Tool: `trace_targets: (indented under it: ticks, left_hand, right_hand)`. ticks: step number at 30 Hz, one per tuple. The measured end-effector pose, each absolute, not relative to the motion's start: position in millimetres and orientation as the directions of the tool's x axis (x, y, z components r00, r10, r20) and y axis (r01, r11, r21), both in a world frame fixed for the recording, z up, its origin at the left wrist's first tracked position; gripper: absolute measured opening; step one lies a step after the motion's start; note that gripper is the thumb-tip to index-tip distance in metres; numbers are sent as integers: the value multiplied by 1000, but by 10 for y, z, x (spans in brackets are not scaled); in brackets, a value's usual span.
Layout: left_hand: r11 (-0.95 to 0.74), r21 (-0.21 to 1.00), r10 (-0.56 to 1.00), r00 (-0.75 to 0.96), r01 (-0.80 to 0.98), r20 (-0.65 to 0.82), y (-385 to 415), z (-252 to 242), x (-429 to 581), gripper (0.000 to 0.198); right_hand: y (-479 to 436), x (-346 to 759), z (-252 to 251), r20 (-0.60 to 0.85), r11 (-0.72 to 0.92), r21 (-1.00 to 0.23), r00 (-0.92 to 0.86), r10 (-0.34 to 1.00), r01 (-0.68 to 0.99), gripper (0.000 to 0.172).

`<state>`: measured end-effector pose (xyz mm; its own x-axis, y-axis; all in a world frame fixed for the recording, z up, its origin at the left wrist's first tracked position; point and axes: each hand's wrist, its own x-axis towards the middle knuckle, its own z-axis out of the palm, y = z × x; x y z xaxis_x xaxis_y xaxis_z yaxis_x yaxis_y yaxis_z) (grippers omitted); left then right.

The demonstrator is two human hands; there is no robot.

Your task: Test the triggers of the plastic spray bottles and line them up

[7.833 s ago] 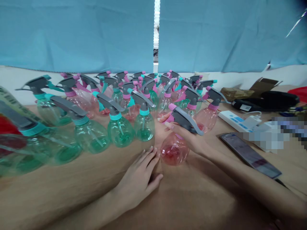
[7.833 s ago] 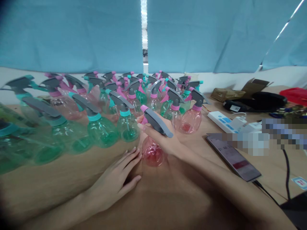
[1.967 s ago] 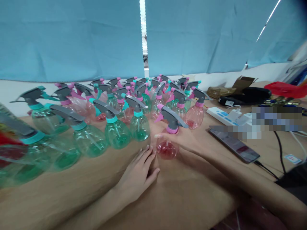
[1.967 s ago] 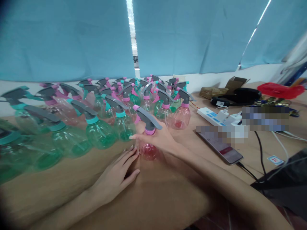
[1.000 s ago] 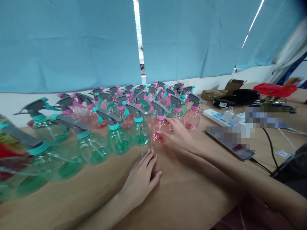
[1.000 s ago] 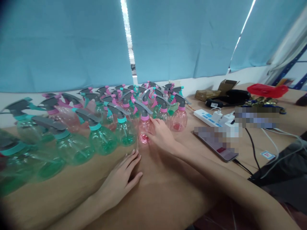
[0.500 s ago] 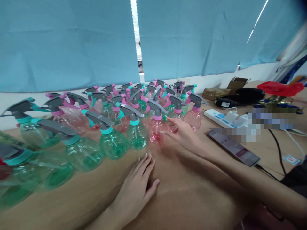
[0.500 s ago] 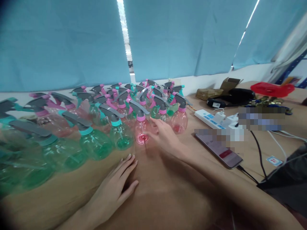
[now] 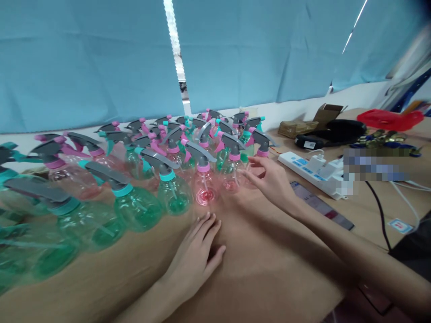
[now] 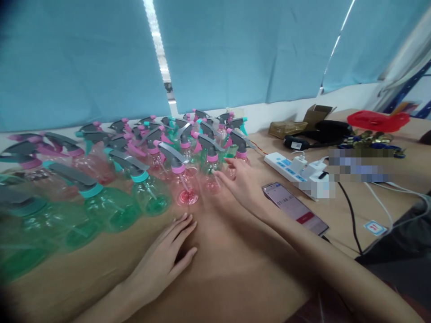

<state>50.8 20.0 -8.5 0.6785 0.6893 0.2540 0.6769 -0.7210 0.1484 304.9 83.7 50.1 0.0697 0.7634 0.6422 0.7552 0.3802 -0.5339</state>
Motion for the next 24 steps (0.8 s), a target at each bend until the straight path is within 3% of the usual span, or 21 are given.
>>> trace_targets:
  ticks: [10, 13, 18, 24]
  left_hand:
    - [-718, 150, 695, 686, 680, 215, 270, -59, 751, 48]
    - [-715, 162, 698, 682, 680, 219, 264, -56, 744, 47]
    - [-708, 213, 706, 668, 673, 236, 269, -51, 743, 44]
    - [-653, 364, 755, 608, 664, 245, 251, 16, 738, 43]
  right_hand:
    - [1166, 2864, 515, 572, 307, -568, 99, 814, 763, 70]
    - [1225, 2837, 505, 570, 300, -563, 98, 816, 770, 65]
    - [1215, 2844, 563, 557, 346, -552, 27, 830, 759, 40]
    - [882, 2938, 575, 544, 389, -517, -59, 837, 762, 38]
